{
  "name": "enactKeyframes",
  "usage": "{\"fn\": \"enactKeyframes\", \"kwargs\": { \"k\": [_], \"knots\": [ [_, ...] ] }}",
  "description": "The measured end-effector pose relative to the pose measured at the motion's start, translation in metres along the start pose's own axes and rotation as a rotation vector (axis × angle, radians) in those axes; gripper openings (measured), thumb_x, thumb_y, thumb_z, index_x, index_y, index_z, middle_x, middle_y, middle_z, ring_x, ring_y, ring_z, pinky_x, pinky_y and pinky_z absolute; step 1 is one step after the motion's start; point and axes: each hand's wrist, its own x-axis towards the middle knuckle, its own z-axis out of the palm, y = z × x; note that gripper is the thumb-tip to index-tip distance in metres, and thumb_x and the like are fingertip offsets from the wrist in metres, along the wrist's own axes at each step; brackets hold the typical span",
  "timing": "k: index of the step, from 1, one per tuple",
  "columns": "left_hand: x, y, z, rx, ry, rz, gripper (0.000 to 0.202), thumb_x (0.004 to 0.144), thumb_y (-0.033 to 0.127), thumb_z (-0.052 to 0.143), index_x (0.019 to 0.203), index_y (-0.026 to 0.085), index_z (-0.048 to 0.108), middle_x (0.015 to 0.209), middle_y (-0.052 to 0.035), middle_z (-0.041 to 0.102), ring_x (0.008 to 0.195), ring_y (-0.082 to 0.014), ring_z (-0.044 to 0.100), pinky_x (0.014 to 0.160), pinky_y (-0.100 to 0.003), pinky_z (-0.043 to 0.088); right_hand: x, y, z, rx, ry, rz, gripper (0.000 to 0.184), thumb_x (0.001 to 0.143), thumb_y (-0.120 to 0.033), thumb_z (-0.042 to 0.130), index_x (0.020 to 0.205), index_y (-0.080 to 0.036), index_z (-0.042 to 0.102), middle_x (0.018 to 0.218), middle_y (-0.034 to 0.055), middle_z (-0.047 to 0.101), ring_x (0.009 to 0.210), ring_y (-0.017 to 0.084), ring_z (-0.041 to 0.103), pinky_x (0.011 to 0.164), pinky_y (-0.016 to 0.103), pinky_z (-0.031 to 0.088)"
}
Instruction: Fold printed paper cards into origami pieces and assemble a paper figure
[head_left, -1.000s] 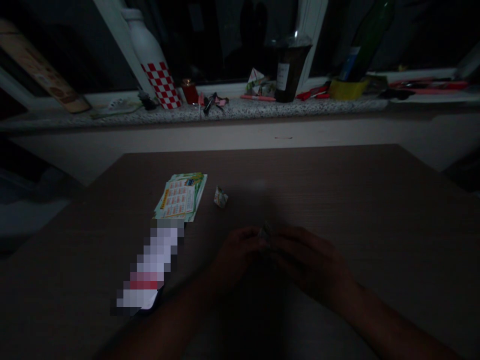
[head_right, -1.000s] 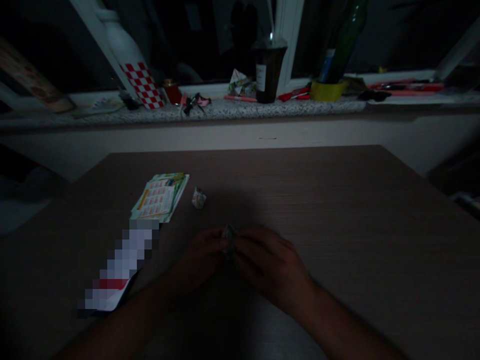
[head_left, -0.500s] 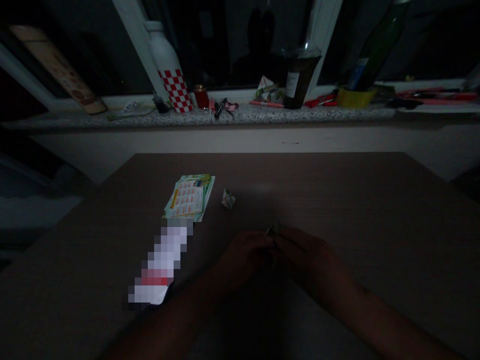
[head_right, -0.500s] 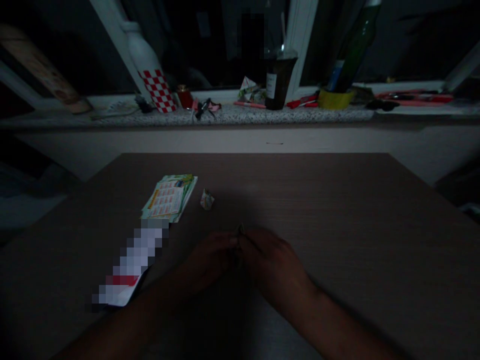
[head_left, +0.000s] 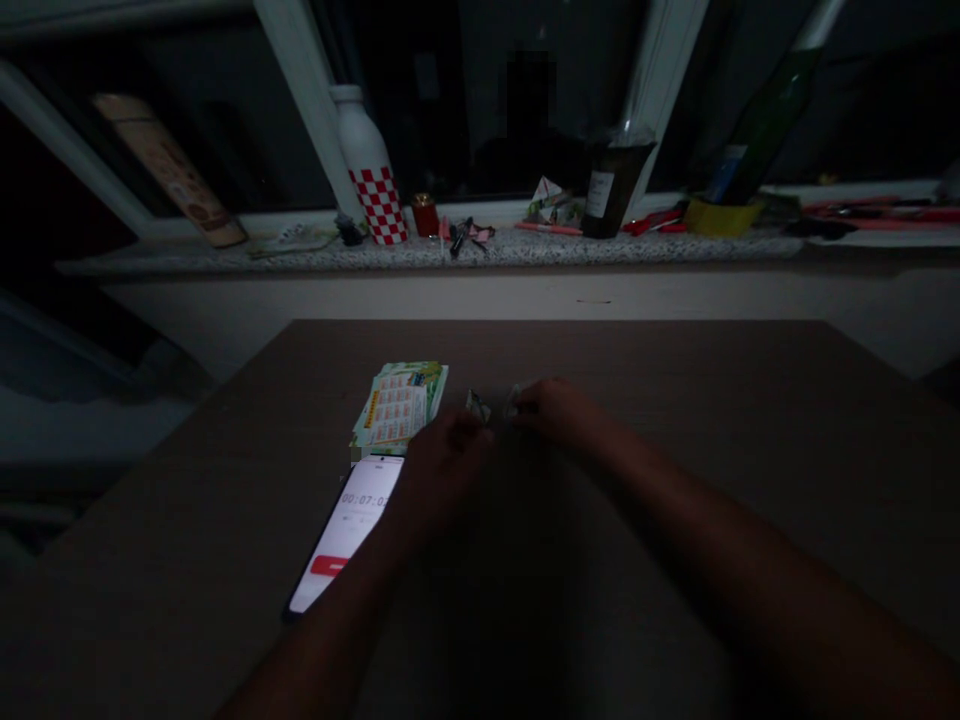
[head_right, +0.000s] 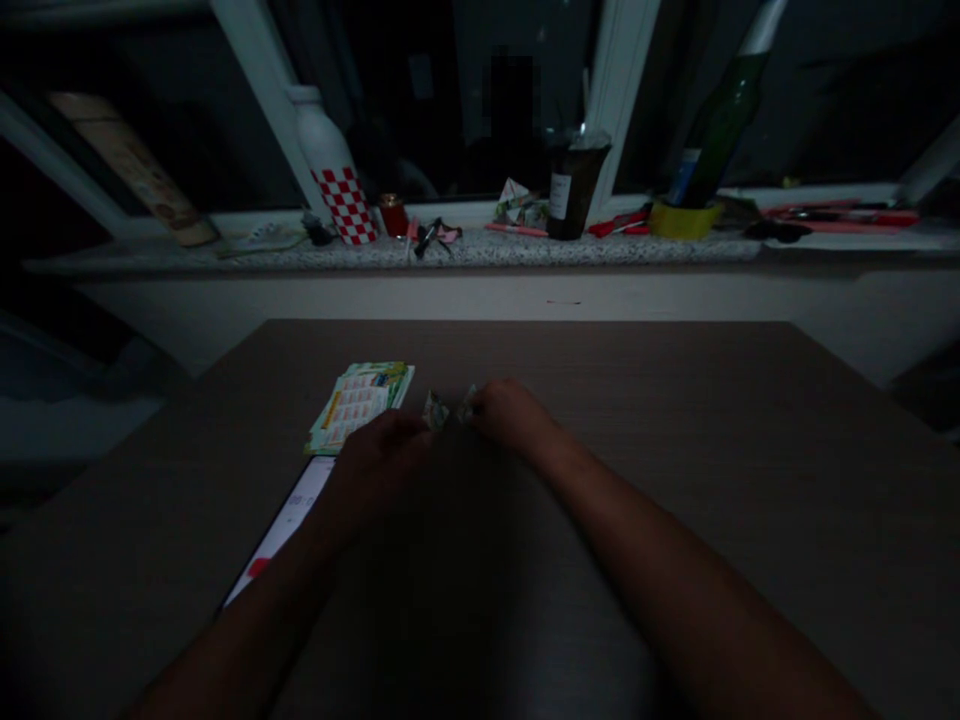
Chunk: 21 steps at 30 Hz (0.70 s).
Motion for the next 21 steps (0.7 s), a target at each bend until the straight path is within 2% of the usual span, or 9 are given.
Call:
{"fn": "enactKeyframes", "kwargs": {
  "k": [2,4,9,11,15,21],
  "knots": [
    [0.005,0.007,-0.020,0.221,0.010,0.090,0.020,0.079,0.037,0.059,0.084,0.018,0.063,0.079,-0.0027,0.067,0.074,-0.0192,0.063,0.066,-0.029,0.046,0.010,0.001,0.007,0.005,-0.027,0.001,0.015,0.081,-0.020,0.059,0.079,-0.015,0.073,0.072,0.0055,0.072,0.063,0.015,0.062,0.055,0.022,0.035],
    [0.011,0.010,-0.038,0.347,0.043,0.125,0.020,0.079,0.037,0.058,0.084,0.018,0.064,0.080,-0.0028,0.068,0.072,-0.0186,0.063,0.066,-0.028,0.046,0.017,0.000,0.012,0.011,-0.050,0.001,0.017,0.082,-0.021,0.057,0.084,-0.016,0.074,0.076,0.0053,0.073,0.065,0.015,0.063,0.055,0.021,0.036],
    [0.021,-0.006,-0.066,0.556,0.079,0.098,0.024,0.083,0.040,0.052,0.083,0.018,0.063,0.083,-0.0048,0.069,0.073,-0.0195,0.065,0.063,-0.028,0.047,0.025,-0.006,0.015,0.003,-0.080,-0.004,0.019,0.083,-0.023,0.057,0.088,-0.017,0.074,0.083,0.0071,0.074,0.072,0.016,0.065,0.059,0.022,0.039],
    [0.023,-0.014,-0.072,0.673,0.071,0.068,0.024,0.082,0.039,0.053,0.091,0.018,0.064,0.093,-0.0064,0.070,0.077,-0.0208,0.066,0.066,-0.030,0.048,0.026,-0.009,0.014,-0.006,-0.082,-0.001,0.019,0.083,-0.023,0.057,0.088,-0.017,0.074,0.084,0.0082,0.074,0.073,0.017,0.066,0.061,0.022,0.039],
    [0.028,-0.021,-0.077,0.887,0.027,0.051,0.031,0.080,0.032,0.057,0.106,0.019,0.065,0.111,-0.0100,0.067,0.097,-0.0262,0.064,0.082,-0.035,0.048,0.024,-0.010,0.012,-0.009,-0.069,0.010,0.021,0.086,-0.025,0.054,0.089,-0.017,0.073,0.085,0.0084,0.074,0.075,0.017,0.066,0.062,0.022,0.039],
    [0.034,-0.028,-0.079,0.976,-0.069,0.095,0.036,0.078,0.028,0.060,0.112,0.018,0.064,0.117,-0.0137,0.064,0.106,-0.0301,0.060,0.089,-0.038,0.046,0.012,-0.013,0.005,-0.033,0.022,0.006,0.028,0.091,-0.024,0.045,0.087,-0.015,0.072,0.083,0.0084,0.073,0.071,0.017,0.065,0.061,0.024,0.038]
  ]
}}
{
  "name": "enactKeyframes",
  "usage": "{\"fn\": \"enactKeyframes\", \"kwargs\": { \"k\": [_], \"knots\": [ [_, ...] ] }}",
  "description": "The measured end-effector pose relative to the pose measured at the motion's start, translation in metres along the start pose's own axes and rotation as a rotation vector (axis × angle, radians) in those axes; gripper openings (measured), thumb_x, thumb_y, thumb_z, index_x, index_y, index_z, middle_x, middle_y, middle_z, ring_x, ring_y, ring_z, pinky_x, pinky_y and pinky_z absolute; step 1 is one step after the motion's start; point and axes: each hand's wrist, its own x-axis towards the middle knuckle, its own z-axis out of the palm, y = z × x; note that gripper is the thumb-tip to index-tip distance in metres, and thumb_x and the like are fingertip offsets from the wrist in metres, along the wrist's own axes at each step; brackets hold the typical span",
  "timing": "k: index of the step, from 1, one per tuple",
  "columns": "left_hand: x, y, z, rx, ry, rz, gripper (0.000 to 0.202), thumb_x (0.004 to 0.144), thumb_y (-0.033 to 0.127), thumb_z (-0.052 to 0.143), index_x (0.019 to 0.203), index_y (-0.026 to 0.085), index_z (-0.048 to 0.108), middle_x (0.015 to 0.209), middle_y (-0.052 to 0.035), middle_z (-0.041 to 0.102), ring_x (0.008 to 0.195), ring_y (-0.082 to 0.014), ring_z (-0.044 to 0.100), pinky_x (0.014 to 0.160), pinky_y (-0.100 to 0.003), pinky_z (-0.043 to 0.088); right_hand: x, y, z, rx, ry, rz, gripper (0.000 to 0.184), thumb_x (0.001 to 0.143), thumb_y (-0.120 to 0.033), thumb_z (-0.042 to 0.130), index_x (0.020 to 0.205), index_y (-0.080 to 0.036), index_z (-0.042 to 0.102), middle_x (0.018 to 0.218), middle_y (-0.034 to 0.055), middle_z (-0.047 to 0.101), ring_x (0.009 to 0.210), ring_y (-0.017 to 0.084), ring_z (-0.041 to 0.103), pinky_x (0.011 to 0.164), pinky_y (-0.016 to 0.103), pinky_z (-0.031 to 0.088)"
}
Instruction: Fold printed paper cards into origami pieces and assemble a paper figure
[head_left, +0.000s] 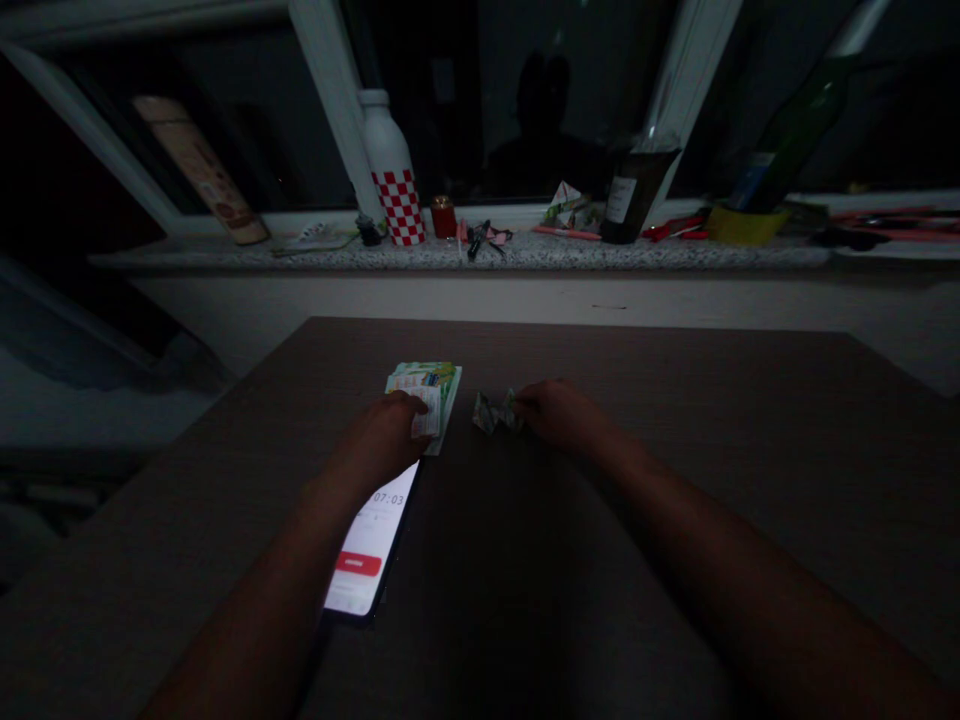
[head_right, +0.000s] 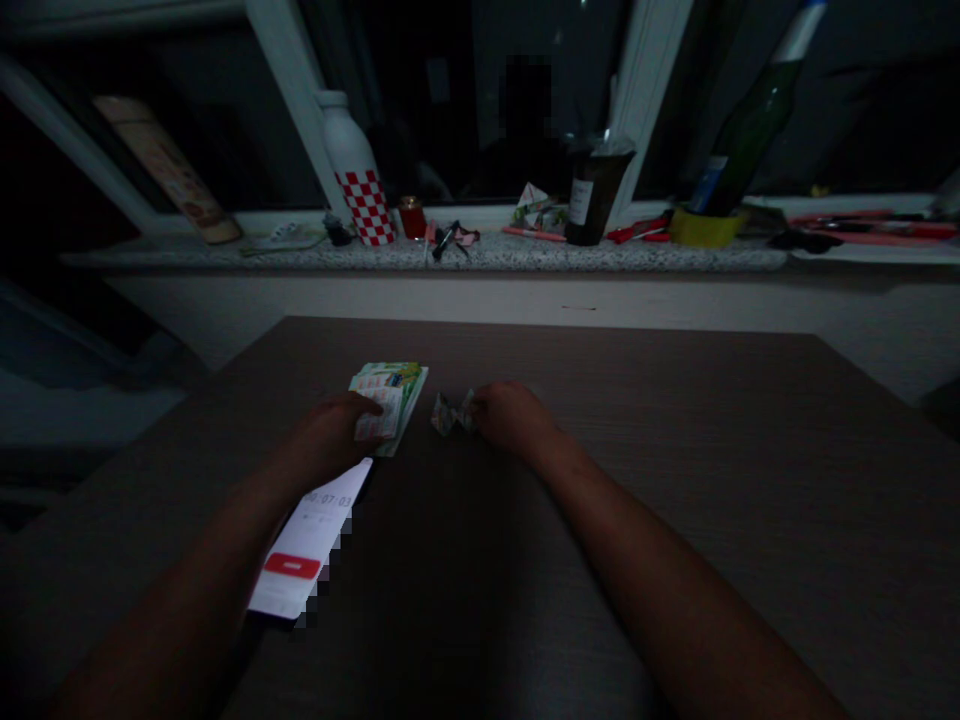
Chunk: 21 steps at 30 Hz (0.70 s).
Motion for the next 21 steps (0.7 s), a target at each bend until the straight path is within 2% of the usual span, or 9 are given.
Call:
{"fn": "enactKeyframes", "kwargs": {
  "k": [3,6,11,16,21],
  "knots": [
    [0.002,-0.004,0.004,-0.022,0.002,0.054,0.033,0.080,0.028,0.058,0.110,0.017,0.064,0.114,-0.0159,0.064,0.105,-0.0319,0.060,0.088,-0.040,0.046,-0.011,-0.013,-0.001,-0.033,0.091,-0.021,0.030,0.094,-0.025,0.041,0.093,-0.014,0.069,0.089,0.0103,0.071,0.077,0.019,0.064,0.065,0.026,0.039],
    [0.003,-0.009,0.008,-0.057,0.006,0.078,0.032,0.077,0.024,0.059,0.108,0.017,0.066,0.113,-0.0171,0.064,0.105,-0.0334,0.060,0.087,-0.042,0.046,-0.018,-0.034,0.004,-0.055,0.142,-0.119,0.029,0.096,-0.027,0.041,0.101,-0.016,0.067,0.096,0.0095,0.069,0.088,0.021,0.061,0.074,0.028,0.041],
    [0.003,-0.014,0.011,-0.101,-0.011,0.058,0.028,0.074,0.017,0.059,0.101,0.019,0.067,0.107,-0.0150,0.067,0.097,-0.0293,0.063,0.082,-0.036,0.047,-0.002,-0.069,0.022,-0.093,0.129,-0.338,0.023,0.093,-0.017,0.047,0.109,-0.015,0.064,0.109,0.0097,0.066,0.103,0.022,0.056,0.091,0.033,0.038],
    [0.002,-0.015,0.010,-0.134,-0.054,0.045,0.020,0.076,0.020,0.057,0.092,0.019,0.069,0.099,-0.0127,0.069,0.090,-0.0258,0.064,0.075,-0.031,0.047,0.025,-0.083,0.033,-0.146,0.078,-0.455,0.022,0.091,-0.014,0.049,0.103,-0.011,0.067,0.103,0.0131,0.067,0.101,0.025,0.058,0.090,0.038,0.040],
    [0.001,-0.016,0.010,-0.164,-0.060,-0.008,0.017,0.076,0.023,0.059,0.089,0.019,0.069,0.098,-0.0124,0.070,0.090,-0.0257,0.064,0.075,-0.030,0.047,0.034,-0.085,0.034,-0.173,0.040,-0.507,0.019,0.089,-0.015,0.053,0.097,-0.012,0.070,0.099,0.0124,0.069,0.099,0.027,0.060,0.086,0.039,0.042]
  ]
}}
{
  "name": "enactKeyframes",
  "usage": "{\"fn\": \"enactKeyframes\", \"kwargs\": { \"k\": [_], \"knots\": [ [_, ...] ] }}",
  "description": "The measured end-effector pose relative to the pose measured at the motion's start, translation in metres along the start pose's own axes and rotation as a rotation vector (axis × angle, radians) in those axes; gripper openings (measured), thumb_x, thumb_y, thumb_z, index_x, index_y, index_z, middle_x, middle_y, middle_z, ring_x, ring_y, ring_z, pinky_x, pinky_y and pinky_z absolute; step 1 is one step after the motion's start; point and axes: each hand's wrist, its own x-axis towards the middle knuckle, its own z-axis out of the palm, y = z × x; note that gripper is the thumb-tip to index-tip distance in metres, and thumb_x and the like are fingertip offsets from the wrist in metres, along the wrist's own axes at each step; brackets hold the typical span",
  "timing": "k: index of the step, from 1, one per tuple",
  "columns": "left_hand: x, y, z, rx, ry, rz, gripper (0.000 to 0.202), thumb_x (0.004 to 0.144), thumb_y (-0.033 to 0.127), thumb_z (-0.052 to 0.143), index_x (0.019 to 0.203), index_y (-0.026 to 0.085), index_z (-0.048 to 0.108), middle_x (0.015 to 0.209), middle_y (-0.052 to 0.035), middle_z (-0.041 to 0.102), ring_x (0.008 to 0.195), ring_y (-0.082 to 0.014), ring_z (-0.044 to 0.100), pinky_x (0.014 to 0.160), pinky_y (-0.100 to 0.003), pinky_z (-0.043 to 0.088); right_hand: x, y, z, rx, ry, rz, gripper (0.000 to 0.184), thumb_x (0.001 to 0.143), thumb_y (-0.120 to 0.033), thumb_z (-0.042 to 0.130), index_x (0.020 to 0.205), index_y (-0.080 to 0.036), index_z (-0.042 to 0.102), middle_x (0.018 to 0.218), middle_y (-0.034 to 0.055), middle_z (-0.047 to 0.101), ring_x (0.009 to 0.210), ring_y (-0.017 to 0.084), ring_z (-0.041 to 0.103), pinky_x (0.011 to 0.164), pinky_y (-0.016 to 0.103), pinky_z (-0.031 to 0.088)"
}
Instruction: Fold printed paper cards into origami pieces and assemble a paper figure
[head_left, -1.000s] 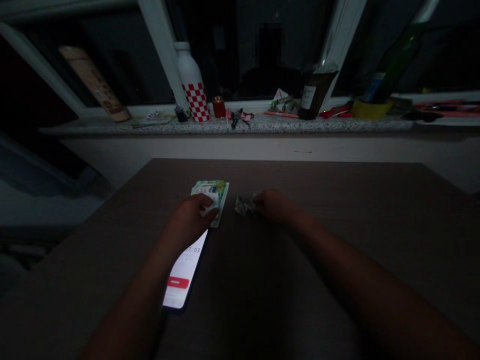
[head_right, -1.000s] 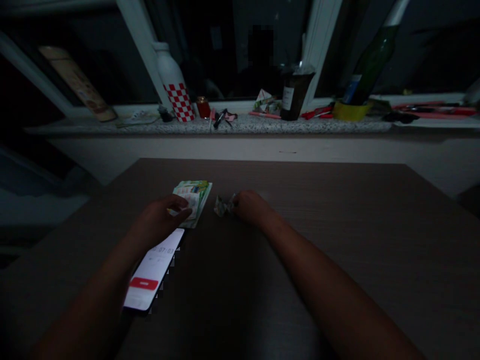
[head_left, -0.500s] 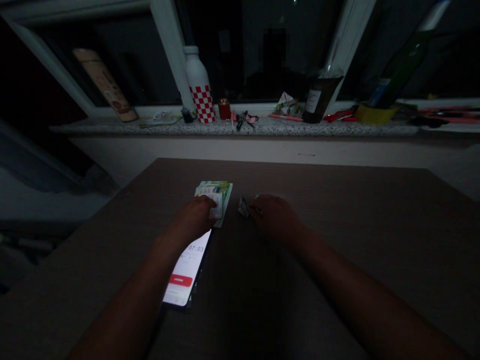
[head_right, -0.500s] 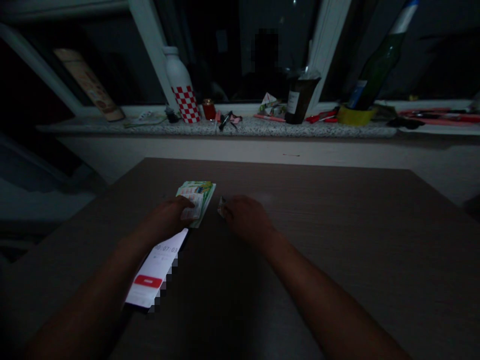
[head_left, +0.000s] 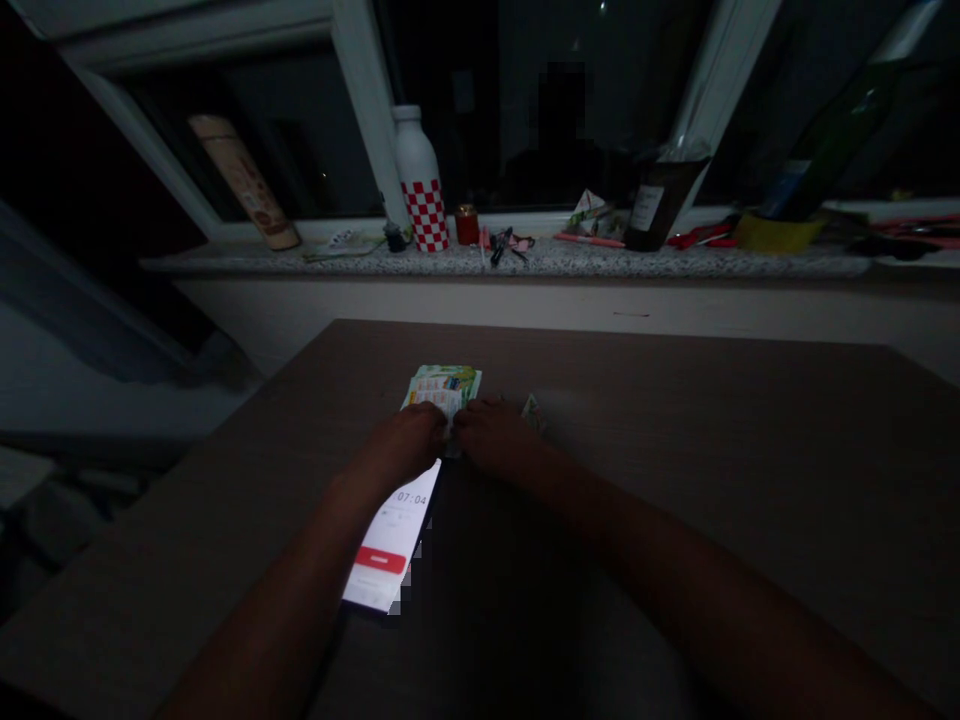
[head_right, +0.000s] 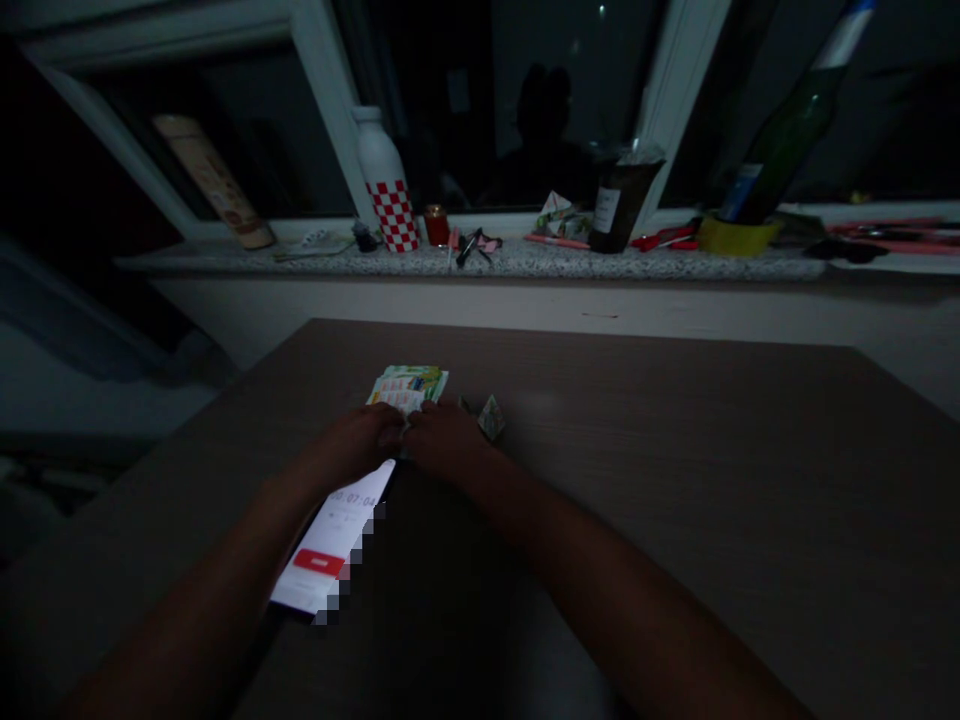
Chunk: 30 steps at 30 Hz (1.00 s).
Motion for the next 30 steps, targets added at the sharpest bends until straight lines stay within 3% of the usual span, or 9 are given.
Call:
{"fn": "enactKeyframes", "kwargs": {
  "k": [9,12,16,19,22,25,27,30],
  "knots": [
    [-0.008,0.006,-0.010,-0.002,0.025,0.016,0.015,0.079,0.024,0.056,0.084,0.020,0.070,0.092,-0.0113,0.071,0.088,-0.0250,0.065,0.076,-0.030,0.045,0.004,0.002,-0.012,0.057,0.073,0.093,0.020,0.090,-0.016,0.052,0.095,-0.015,0.071,0.093,0.0115,0.072,0.091,0.024,0.064,0.082,0.035,0.044],
    [-0.011,0.011,-0.018,0.047,0.058,0.027,0.020,0.083,0.022,0.050,0.086,0.019,0.070,0.093,-0.0122,0.071,0.086,-0.0255,0.065,0.075,-0.032,0.045,0.000,0.007,-0.016,0.099,0.154,0.190,0.022,0.092,-0.021,0.051,0.106,-0.016,0.067,0.105,0.0118,0.070,0.098,0.023,0.063,0.085,0.034,0.045],
    [-0.021,0.024,-0.033,0.160,0.231,0.055,0.025,0.087,0.026,0.045,0.090,0.019,0.069,0.093,-0.0109,0.071,0.079,-0.0260,0.066,0.069,-0.033,0.045,-0.018,0.012,-0.023,0.176,0.300,0.330,0.043,0.090,-0.035,0.055,0.128,-0.014,0.052,0.124,0.0138,0.061,0.109,0.023,0.059,0.092,0.034,0.045],
    [-0.033,0.044,-0.042,0.124,0.410,0.074,0.026,0.089,0.031,0.045,0.093,0.020,0.068,0.094,-0.0097,0.071,0.079,-0.0250,0.065,0.071,-0.032,0.045,-0.041,0.009,-0.025,0.521,0.520,0.483,0.047,0.083,-0.035,0.063,0.125,-0.016,0.054,0.117,0.0130,0.065,0.102,0.024,0.063,0.088,0.038,0.048],
    [-0.044,0.072,-0.044,-0.047,0.459,0.113,0.023,0.087,0.033,0.050,0.094,0.021,0.069,0.090,-0.0055,0.072,0.072,-0.0199,0.064,0.069,-0.028,0.045,-0.069,0.004,-0.023,1.007,0.611,0.561,0.059,0.077,-0.036,0.069,0.129,-0.018,0.048,0.124,0.0138,0.061,0.104,0.023,0.064,0.085,0.037,0.052],
    [-0.049,0.103,-0.035,-0.381,0.347,0.144,0.019,0.082,0.033,0.057,0.087,0.020,0.070,0.076,-0.0018,0.071,0.064,-0.0175,0.062,0.060,-0.025,0.043,-0.101,0.001,-0.022,1.392,0.691,0.574,0.059,0.073,-0.035,0.073,0.126,-0.023,0.050,0.127,0.0120,0.060,0.109,0.023,0.062,0.089,0.039,0.052],
    [-0.048,0.120,-0.021,-0.663,0.181,0.160,0.017,0.081,0.032,0.059,0.083,0.018,0.069,0.070,-0.0011,0.068,0.062,-0.0167,0.061,0.055,-0.023,0.042,-0.125,0.001,-0.023,1.495,0.672,0.530,0.052,0.074,-0.036,0.073,0.121,-0.025,0.054,0.125,0.0094,0.061,0.110,0.022,0.061,0.093,0.039,0.049],
    [-0.043,0.140,0.008,-1.014,-0.098,0.179,0.016,0.082,0.031,0.060,0.085,0.018,0.069,0.076,-0.0018,0.068,0.068,-0.0167,0.062,0.058,-0.023,0.044,-0.162,0.000,-0.022,1.602,0.632,0.512,0.044,0.078,-0.039,0.069,0.117,-0.025,0.056,0.120,0.0088,0.064,0.104,0.022,0.063,0.092,0.038,0.049]
  ]
}}
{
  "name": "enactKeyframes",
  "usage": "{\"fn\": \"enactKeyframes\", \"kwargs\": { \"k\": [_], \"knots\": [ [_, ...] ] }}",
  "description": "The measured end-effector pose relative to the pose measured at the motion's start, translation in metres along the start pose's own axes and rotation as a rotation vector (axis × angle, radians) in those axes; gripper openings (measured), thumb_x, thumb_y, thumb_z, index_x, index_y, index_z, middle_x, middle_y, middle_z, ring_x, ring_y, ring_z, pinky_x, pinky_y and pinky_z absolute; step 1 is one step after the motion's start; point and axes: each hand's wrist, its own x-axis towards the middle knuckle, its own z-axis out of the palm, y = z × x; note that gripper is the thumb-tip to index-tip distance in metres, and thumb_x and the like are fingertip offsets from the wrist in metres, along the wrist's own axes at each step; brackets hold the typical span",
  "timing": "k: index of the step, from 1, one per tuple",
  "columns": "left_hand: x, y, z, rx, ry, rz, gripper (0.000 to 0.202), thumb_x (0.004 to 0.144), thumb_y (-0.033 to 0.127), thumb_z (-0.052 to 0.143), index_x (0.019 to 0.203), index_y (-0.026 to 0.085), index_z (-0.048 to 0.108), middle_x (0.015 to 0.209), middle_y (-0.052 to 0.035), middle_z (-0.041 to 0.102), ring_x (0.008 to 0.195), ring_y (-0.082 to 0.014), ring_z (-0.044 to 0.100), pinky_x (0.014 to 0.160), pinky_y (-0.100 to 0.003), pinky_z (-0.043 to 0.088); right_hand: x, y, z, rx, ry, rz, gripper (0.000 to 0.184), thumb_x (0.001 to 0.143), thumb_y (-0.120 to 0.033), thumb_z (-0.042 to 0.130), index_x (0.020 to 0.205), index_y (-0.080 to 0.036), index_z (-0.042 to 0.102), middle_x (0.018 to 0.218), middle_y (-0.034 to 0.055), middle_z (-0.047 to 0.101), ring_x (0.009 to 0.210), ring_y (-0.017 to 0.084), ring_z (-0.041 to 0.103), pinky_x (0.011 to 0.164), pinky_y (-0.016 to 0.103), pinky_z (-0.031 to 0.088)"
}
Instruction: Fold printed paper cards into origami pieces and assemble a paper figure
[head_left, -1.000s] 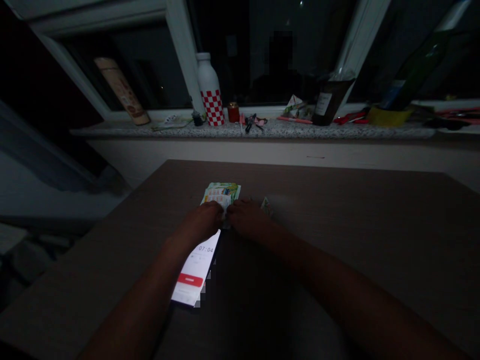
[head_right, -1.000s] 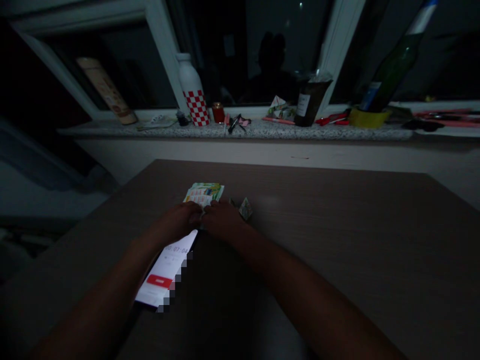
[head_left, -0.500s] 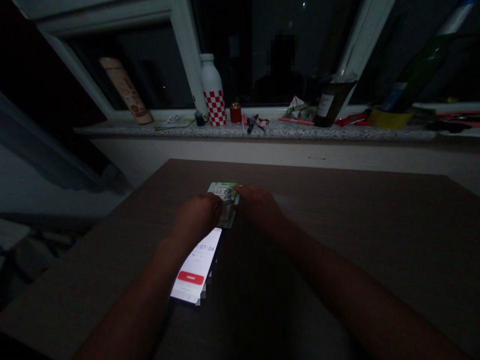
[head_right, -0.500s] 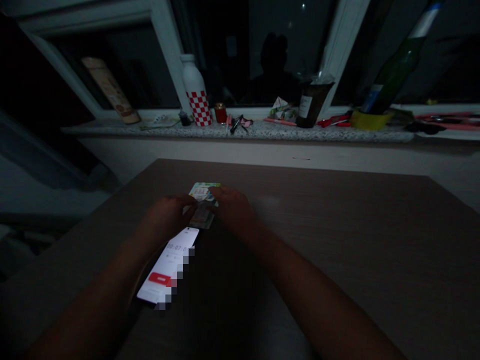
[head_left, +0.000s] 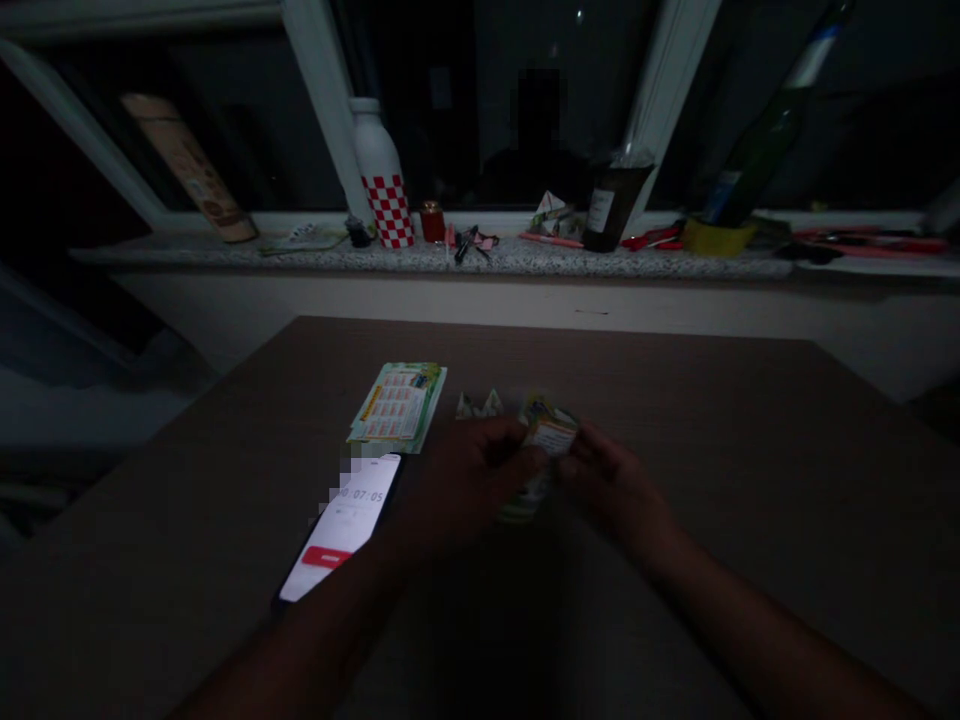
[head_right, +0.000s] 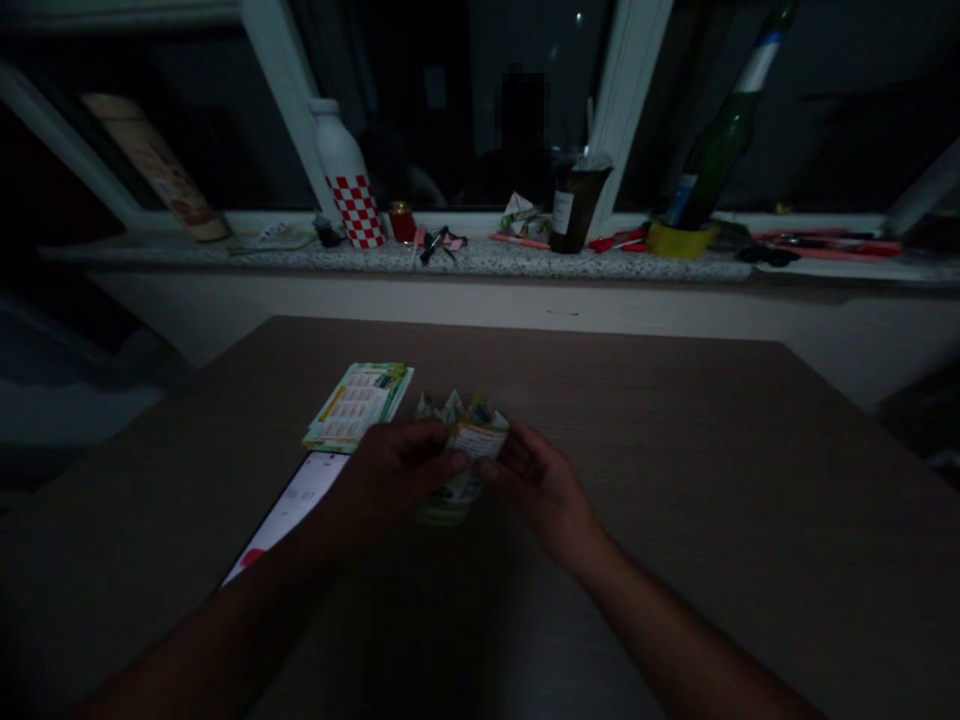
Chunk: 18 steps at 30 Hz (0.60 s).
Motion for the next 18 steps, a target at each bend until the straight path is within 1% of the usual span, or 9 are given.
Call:
{"fn": "enactKeyframes", "kwargs": {
  "k": [3,6,8,10,11,13,14,16,18],
  "knots": [
    [0.007,-0.017,0.031,-0.241,-0.164,-0.053,0.017,0.081,0.028,0.061,0.090,0.017,0.070,0.085,-0.0046,0.069,0.077,-0.0180,0.063,0.069,-0.026,0.047,-0.024,0.003,-0.022,0.011,-0.009,0.080,0.035,0.080,-0.036,0.067,0.113,-0.026,0.059,0.112,0.0077,0.067,0.095,0.020,0.066,0.087,0.036,0.050],
    [0.007,-0.027,0.055,-0.362,-0.196,-0.084,0.019,0.080,0.030,0.064,0.093,0.018,0.069,0.090,-0.0051,0.069,0.081,-0.0184,0.063,0.072,-0.026,0.047,-0.040,0.009,-0.037,0.041,0.001,0.157,0.028,0.083,-0.032,0.063,0.110,-0.025,0.061,0.106,0.0065,0.068,0.091,0.019,0.066,0.082,0.033,0.051],
    [0.004,-0.030,0.063,-0.377,-0.230,-0.092,0.021,0.081,0.033,0.063,0.095,0.018,0.068,0.090,-0.0056,0.068,0.081,-0.0190,0.063,0.072,-0.027,0.047,-0.044,0.010,-0.044,0.079,0.029,0.237,0.024,0.083,-0.032,0.061,0.106,-0.024,0.062,0.099,0.0060,0.070,0.081,0.018,0.067,0.071,0.030,0.052],
    [0.000,-0.033,0.066,-0.275,-0.265,-0.057,0.023,0.085,0.035,0.058,0.100,0.019,0.067,0.090,-0.0062,0.068,0.080,-0.0192,0.063,0.069,-0.027,0.046,-0.046,0.007,-0.048,0.141,0.042,0.319,0.025,0.084,-0.033,0.056,0.106,-0.024,0.062,0.093,0.0059,0.070,0.075,0.018,0.068,0.067,0.030,0.053],
    [-0.002,-0.035,0.066,-0.148,-0.245,-0.011,0.023,0.085,0.034,0.058,0.101,0.019,0.066,0.091,-0.0063,0.068,0.081,-0.0191,0.062,0.069,-0.027,0.046,-0.047,0.004,-0.050,0.157,0.016,0.348,0.027,0.087,-0.038,0.049,0.104,-0.021,0.063,0.088,0.0075,0.071,0.074,0.019,0.068,0.067,0.031,0.053],
    [-0.004,-0.040,0.065,0.077,-0.236,0.083,0.025,0.084,0.033,0.060,0.105,0.019,0.065,0.093,-0.0064,0.067,0.079,-0.0190,0.061,0.067,-0.027,0.045,-0.047,0.000,-0.053,0.191,-0.024,0.420,0.044,0.092,-0.048,0.034,0.097,-0.018,0.066,0.082,0.0096,0.071,0.073,0.022,0.069,0.067,0.035,0.054],
    [-0.005,-0.043,0.065,0.163,-0.227,0.102,0.025,0.084,0.033,0.060,0.104,0.019,0.065,0.095,-0.0070,0.067,0.081,-0.0197,0.061,0.069,-0.028,0.045,-0.048,-0.001,-0.055,0.202,-0.031,0.438,0.047,0.092,-0.051,0.032,0.097,-0.018,0.066,0.082,0.0098,0.071,0.074,0.022,0.069,0.067,0.036,0.054],
    [-0.006,-0.050,0.066,0.316,-0.236,0.143,0.027,0.083,0.032,0.061,0.107,0.019,0.063,0.103,-0.0085,0.065,0.088,-0.0218,0.060,0.074,-0.030,0.046,-0.048,0.000,-0.059,0.176,-0.020,0.441,0.038,0.089,-0.049,0.044,0.100,-0.019,0.064,0.085,0.0083,0.072,0.075,0.021,0.070,0.069,0.035,0.054],
    [-0.006,-0.054,0.067,0.432,-0.279,0.219,0.028,0.084,0.028,0.059,0.111,0.020,0.060,0.111,-0.0093,0.062,0.097,-0.0231,0.058,0.083,-0.032,0.046,-0.049,0.003,-0.062,0.071,0.008,0.399,0.028,0.083,-0.039,0.061,0.102,-0.019,0.063,0.088,0.0058,0.073,0.073,0.019,0.070,0.070,0.033,0.055]
  ]
}}
